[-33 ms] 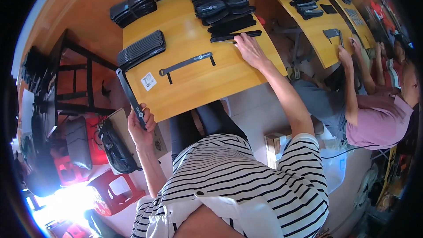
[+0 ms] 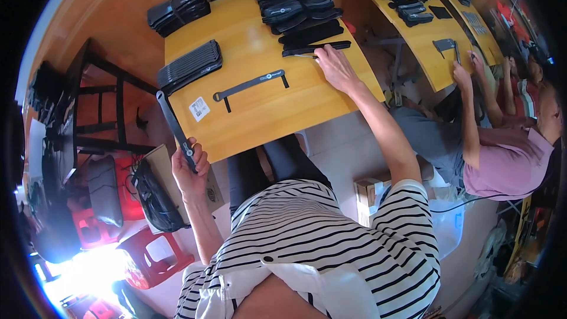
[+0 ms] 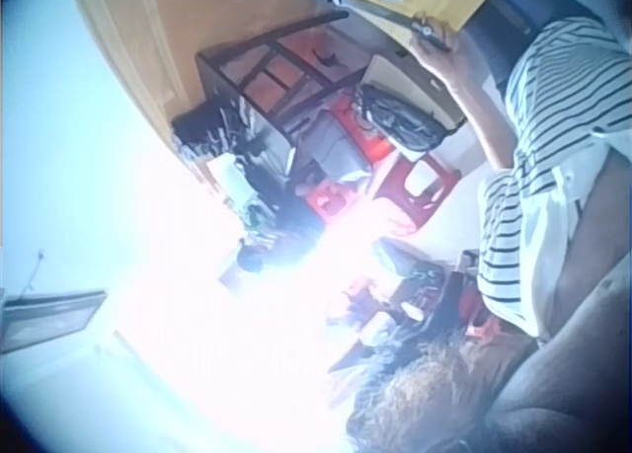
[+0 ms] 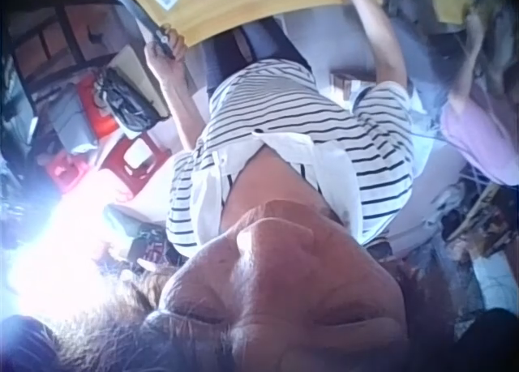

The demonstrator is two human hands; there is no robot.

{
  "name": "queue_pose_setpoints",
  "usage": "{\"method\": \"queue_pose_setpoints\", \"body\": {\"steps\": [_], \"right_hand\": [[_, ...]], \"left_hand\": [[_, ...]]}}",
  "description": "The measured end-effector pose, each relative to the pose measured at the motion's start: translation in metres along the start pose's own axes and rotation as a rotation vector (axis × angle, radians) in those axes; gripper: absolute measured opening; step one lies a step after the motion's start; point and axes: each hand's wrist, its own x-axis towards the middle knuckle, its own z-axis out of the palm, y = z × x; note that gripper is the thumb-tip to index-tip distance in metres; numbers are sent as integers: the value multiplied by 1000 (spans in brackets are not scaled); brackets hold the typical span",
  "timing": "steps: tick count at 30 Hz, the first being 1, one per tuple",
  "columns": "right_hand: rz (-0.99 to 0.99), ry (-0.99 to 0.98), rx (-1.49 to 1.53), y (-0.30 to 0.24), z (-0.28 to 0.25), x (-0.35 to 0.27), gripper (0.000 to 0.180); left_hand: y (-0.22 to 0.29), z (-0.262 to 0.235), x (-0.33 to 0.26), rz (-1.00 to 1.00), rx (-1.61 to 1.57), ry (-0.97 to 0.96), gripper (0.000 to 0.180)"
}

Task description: Assembling leather straps by attaching hardware fasteners to individual strap components.

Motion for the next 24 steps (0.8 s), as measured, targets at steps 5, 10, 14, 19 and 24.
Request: {"method": "queue_pose_setpoints", "body": {"steps": [5, 10, 14, 19, 24], "right_hand": [[112, -6, 76, 14, 5, -12, 21], [217, 86, 37, 21, 7, -6, 28], [289, 35, 155, -45, -19, -14, 27], [451, -191, 1136, -141, -48, -52, 26], [309, -265, 1264, -184, -68, -60, 28]], "left_hand": [[-10, 8, 1, -55, -106, -43, 31], [-19, 27, -3, -79, -124, -27, 32], [-27, 30, 3, -109, -109, -141, 36], [-36, 44, 16, -157, -95, -269, 38], [-39, 65, 19, -151, -32, -212, 37]]}}
